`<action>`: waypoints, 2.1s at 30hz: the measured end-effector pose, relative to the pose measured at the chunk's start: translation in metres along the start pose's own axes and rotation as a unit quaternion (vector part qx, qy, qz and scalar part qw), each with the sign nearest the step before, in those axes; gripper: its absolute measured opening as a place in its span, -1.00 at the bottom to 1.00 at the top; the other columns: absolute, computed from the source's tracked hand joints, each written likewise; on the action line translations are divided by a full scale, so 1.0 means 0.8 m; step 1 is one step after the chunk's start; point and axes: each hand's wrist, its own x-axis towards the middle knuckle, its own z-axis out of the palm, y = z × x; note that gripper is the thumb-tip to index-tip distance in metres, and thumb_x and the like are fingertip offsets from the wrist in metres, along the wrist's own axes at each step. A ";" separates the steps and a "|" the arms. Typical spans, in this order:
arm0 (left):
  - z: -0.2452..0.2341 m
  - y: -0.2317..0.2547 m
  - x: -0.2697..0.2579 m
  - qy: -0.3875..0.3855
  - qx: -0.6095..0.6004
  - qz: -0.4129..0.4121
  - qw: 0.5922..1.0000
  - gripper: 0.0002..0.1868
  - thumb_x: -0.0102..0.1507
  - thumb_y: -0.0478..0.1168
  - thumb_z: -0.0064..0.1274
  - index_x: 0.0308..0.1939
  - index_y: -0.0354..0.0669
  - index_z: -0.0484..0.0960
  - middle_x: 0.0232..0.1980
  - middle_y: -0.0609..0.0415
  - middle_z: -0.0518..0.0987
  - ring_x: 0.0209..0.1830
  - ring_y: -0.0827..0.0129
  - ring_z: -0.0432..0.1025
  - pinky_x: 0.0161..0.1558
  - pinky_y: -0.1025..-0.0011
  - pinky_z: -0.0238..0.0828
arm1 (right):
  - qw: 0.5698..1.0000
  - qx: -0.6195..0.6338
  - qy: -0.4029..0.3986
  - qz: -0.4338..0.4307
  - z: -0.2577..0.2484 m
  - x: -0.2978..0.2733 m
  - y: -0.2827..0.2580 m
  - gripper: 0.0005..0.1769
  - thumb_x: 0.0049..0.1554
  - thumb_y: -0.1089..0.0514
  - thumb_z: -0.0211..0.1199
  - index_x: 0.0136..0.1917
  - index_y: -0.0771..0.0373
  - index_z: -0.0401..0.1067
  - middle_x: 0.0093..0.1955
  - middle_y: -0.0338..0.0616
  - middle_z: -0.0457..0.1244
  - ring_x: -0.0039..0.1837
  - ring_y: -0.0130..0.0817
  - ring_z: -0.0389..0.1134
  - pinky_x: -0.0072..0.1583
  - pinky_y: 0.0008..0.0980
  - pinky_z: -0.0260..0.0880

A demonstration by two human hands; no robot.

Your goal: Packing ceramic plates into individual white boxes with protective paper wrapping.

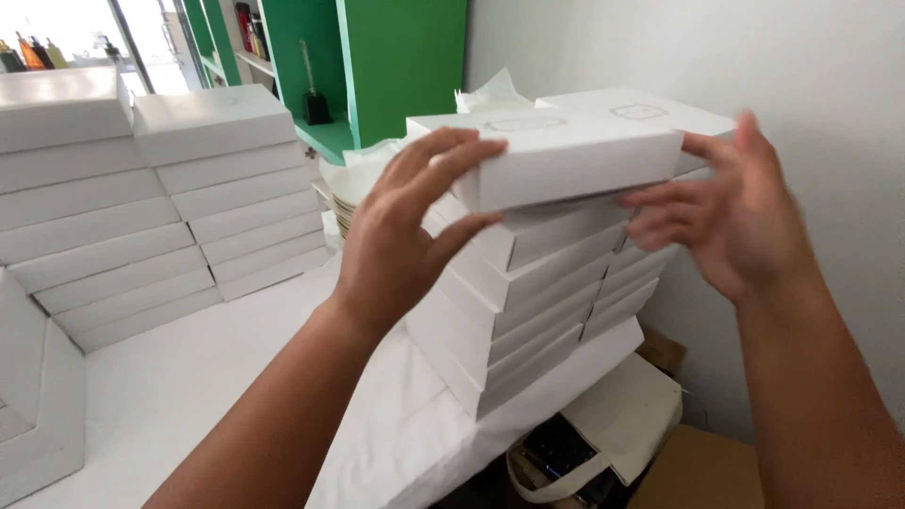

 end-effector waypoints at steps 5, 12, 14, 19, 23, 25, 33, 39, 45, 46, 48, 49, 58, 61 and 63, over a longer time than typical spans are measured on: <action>0.016 0.005 -0.003 -0.025 0.061 0.043 0.997 -0.42 0.18 -0.03 0.42 0.25 0.17 0.57 0.26 0.02 0.55 0.28 0.08 0.44 0.03 0.02 0.61 | 0.931 -0.231 0.189 -0.209 -0.021 -0.036 0.025 -0.76 0.53 0.15 0.06 0.22 0.35 0.45 -0.47 -0.14 0.11 -0.42 -0.37 0.17 -0.25 -0.40 0.31; 0.033 0.009 -0.004 -0.009 0.026 0.013 1.000 -0.40 0.17 -0.08 0.45 0.27 0.21 0.58 0.28 0.06 0.52 0.33 0.07 0.37 0.19 0.03 0.45 | 0.709 -0.452 0.022 -0.541 -0.022 0.011 0.063 -0.61 0.30 0.36 0.32 0.39 0.43 0.44 0.40 0.18 0.28 0.46 0.16 0.26 0.49 0.09 0.27; 0.036 0.009 -0.005 -0.011 0.030 0.008 0.999 -0.40 0.17 -0.10 0.45 0.28 0.23 0.58 0.27 0.06 0.51 0.33 0.08 0.36 0.19 0.02 0.42 | 0.720 -0.427 0.018 -0.547 -0.018 0.019 0.069 -0.64 0.33 0.52 0.24 0.38 0.46 0.43 0.37 0.19 0.30 0.47 0.19 0.31 0.50 0.08 0.34; 0.040 0.005 -0.009 -0.043 0.061 0.025 0.997 -0.28 0.29 -0.09 0.33 0.48 0.22 0.35 0.43 0.01 0.39 0.50 0.02 0.23 0.36 -0.05 0.32 | 0.710 -0.429 0.027 -0.557 -0.019 0.034 0.082 -0.63 0.35 0.52 0.21 0.42 0.48 0.39 0.42 0.18 0.29 0.52 0.15 0.28 0.50 -0.02 0.35; 0.043 0.010 -0.016 -0.070 0.075 0.007 0.995 -0.13 0.27 -0.02 0.30 0.57 0.25 0.16 0.53 -0.05 0.27 0.60 -0.03 0.08 0.53 -0.11 0.12 | 0.711 -0.430 0.029 -0.556 -0.011 0.033 0.089 -0.63 0.37 0.49 0.13 0.44 0.49 0.34 0.45 0.22 0.26 0.55 0.18 0.24 0.52 0.03 0.30; 0.044 0.014 -0.021 -0.093 0.096 0.009 0.991 0.03 0.27 0.05 0.35 0.64 0.24 -0.04 0.63 -0.07 0.12 0.71 -0.05 -0.06 0.57 -0.09 0.05 | 0.715 -0.413 0.035 -0.563 -0.008 0.031 0.091 -0.68 0.43 0.47 0.04 0.44 0.49 0.30 0.44 0.26 0.25 0.55 0.25 0.23 0.50 0.07 0.35; 0.032 0.012 -0.041 -0.142 0.090 0.005 0.986 0.22 0.25 0.15 0.38 0.67 0.15 -0.26 0.75 -0.17 -0.31 0.78 -0.11 -0.38 0.67 -0.06 -0.23 | 0.700 -0.424 0.028 -0.574 0.003 0.031 0.097 -0.64 0.47 0.37 -0.04 0.49 0.55 0.24 0.50 0.34 0.20 0.59 0.33 0.18 0.55 0.15 0.26; -0.050 -0.002 -0.123 -0.093 0.040 -0.032 0.994 -0.09 0.32 0.12 0.18 0.60 0.03 0.03 0.66 -0.16 0.05 0.68 -0.06 -0.02 0.57 -0.05 -0.02 | 0.690 -0.428 0.068 -0.580 0.027 -0.010 0.089 -0.56 0.42 0.41 0.11 0.52 0.62 0.22 0.55 0.46 0.13 0.62 0.37 0.10 0.59 0.27 0.15; -0.162 -0.084 -0.292 -0.109 0.118 -0.154 0.975 -0.71 0.25 0.05 0.20 -0.05 0.05 0.67 -0.14 0.21 0.69 -0.18 0.28 0.55 -0.14 0.30 0.46 | 0.720 -0.300 0.006 -0.627 0.077 -0.095 0.187 -0.67 0.24 0.17 0.20 0.22 0.39 0.34 0.18 0.11 0.26 0.17 0.03 0.30 0.29 0.04 0.34; -0.179 -0.100 -0.326 -0.133 0.136 -0.238 0.953 -0.79 0.22 0.09 0.20 -0.31 0.14 0.78 -0.34 0.38 0.76 -0.39 0.45 0.61 -0.32 0.40 0.48 | 0.729 -0.273 -0.156 -0.608 0.084 -0.102 0.215 -0.77 0.19 -0.03 0.18 0.08 0.05 0.42 0.05 -0.30 0.38 0.00 -0.34 0.43 0.13 -0.25 0.45; -0.202 -0.117 -0.372 -0.172 0.153 -0.319 0.919 -0.81 0.22 0.09 0.16 -0.34 0.22 0.79 -0.39 0.44 0.73 -0.43 0.51 0.57 -0.31 0.44 0.45 | 0.790 -0.265 -0.206 -0.513 0.208 -0.133 0.172 -0.88 0.20 0.05 0.19 -0.04 0.09 0.45 -0.09 -0.31 0.38 -0.12 -0.37 0.40 0.02 -0.32 0.42; -0.214 -0.125 -0.395 -0.210 0.164 -0.393 0.880 -0.81 0.23 0.09 0.13 -0.37 0.30 0.80 -0.45 0.50 0.70 -0.46 0.58 0.53 -0.29 0.48 0.43 | 0.838 -0.259 -0.251 -0.410 0.269 -0.150 0.151 -0.88 0.21 0.14 0.19 -0.16 0.13 0.49 -0.23 -0.32 0.39 -0.25 -0.39 0.38 -0.10 -0.40 0.39; -0.232 -0.099 -0.365 -0.221 0.048 -0.587 0.777 -0.80 0.27 0.06 0.13 -0.19 0.26 0.84 -0.38 0.43 0.66 -0.38 0.63 0.41 -0.23 0.62 0.38 | 0.973 -0.215 -0.064 -0.052 0.474 0.079 0.247 -0.66 0.30 0.00 -0.11 -0.04 0.26 0.37 -0.02 -0.01 0.25 0.04 -0.10 0.23 0.13 -0.01 0.14; -0.244 -0.109 -0.372 -0.177 0.011 -0.628 0.757 -0.79 0.28 0.00 0.17 -0.12 0.18 0.87 -0.42 0.36 0.54 -0.41 0.58 0.28 -0.22 0.61 0.29 | 0.954 -0.273 -0.025 -0.124 0.476 0.149 0.313 -0.62 0.35 -0.04 -0.14 -0.08 0.26 0.32 -0.04 0.04 0.24 0.01 -0.02 0.24 0.10 0.03 0.16; -0.248 -0.116 -0.374 -0.175 -0.001 -0.621 0.764 -0.78 0.28 -0.01 0.17 -0.09 0.19 0.86 -0.41 0.37 0.59 -0.41 0.59 0.33 -0.20 0.62 0.33 | 0.869 -0.394 -0.011 -0.299 0.464 0.195 0.365 -0.79 0.29 0.18 -0.05 -0.07 0.32 0.35 -0.06 0.05 0.23 -0.01 -0.05 0.23 0.02 -0.05 0.20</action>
